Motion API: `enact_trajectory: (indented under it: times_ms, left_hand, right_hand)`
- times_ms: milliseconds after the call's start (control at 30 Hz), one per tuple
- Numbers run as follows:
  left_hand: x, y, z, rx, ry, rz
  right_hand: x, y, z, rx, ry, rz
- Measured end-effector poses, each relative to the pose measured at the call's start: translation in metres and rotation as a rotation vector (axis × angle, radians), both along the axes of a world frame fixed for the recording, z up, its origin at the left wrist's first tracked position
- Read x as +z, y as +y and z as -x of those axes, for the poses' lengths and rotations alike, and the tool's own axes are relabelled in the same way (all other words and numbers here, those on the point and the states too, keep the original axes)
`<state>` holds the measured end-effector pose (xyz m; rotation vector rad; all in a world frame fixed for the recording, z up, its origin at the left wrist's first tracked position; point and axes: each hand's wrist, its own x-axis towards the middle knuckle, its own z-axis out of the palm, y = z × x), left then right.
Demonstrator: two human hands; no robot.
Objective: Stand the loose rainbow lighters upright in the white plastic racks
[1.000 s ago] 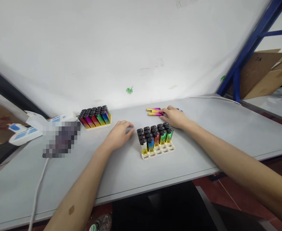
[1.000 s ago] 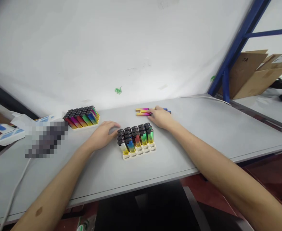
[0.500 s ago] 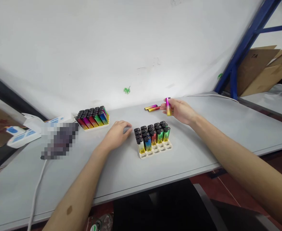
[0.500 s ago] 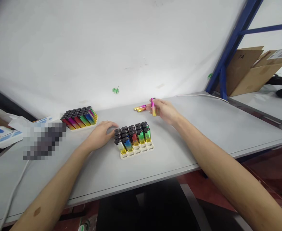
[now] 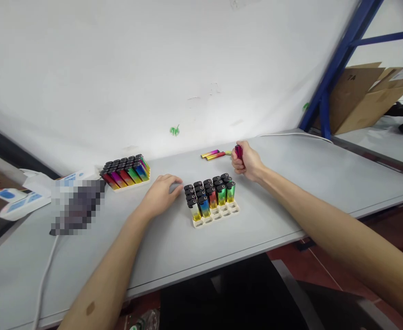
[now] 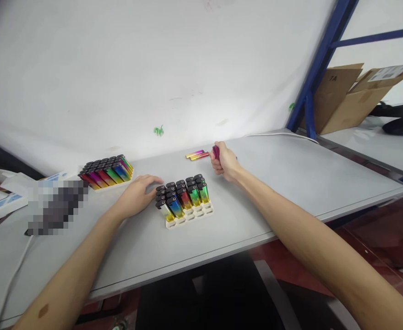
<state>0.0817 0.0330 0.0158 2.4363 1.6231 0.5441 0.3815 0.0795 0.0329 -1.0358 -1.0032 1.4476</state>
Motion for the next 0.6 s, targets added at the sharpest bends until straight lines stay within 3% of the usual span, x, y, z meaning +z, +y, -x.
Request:
enact_trajectory:
  times_ms: [600]
  left_hand:
    - [-0.0009,0.0013,0.0009,-0.005,0.015,0.003]
  right_hand:
    - [-0.0059,-0.001,0.0056,-0.003,-0.026,0.03]
